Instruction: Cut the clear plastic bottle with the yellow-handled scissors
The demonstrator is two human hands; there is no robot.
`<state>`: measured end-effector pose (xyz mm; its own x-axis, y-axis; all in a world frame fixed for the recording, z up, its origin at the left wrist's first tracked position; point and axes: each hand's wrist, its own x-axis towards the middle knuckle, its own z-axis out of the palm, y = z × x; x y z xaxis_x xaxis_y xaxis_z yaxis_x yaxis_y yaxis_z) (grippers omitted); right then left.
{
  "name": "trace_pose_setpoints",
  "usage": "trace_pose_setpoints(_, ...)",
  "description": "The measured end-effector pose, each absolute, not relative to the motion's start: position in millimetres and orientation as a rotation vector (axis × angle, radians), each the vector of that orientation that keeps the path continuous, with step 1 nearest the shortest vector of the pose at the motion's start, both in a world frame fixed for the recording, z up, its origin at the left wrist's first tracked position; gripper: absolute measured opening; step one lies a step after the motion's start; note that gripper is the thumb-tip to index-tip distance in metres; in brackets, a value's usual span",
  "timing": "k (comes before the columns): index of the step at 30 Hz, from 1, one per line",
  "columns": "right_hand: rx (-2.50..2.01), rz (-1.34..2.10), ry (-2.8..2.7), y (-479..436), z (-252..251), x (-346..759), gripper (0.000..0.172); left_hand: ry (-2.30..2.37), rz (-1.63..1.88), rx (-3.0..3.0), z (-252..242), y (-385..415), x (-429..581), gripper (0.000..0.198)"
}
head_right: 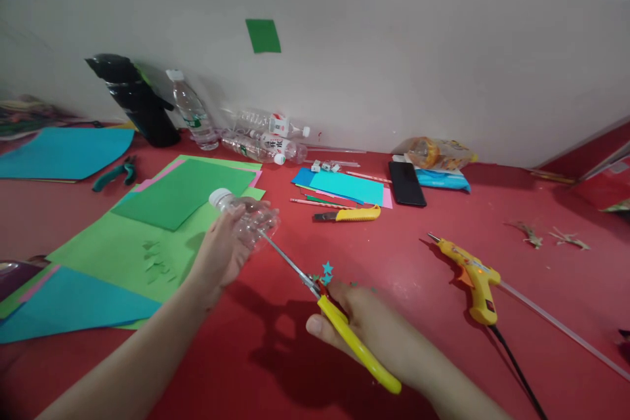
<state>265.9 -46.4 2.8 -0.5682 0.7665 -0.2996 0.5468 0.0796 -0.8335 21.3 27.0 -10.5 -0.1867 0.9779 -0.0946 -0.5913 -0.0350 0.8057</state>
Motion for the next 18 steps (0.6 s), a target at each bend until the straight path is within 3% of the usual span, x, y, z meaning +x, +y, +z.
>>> trace_pose_setpoints(18, -1.265, 1.580, -2.066, -49.6, 8.7, 256.7, 0.056, 0.919, 1.515, 0.680, -8.9, 17.7, 35.2, 0.026)
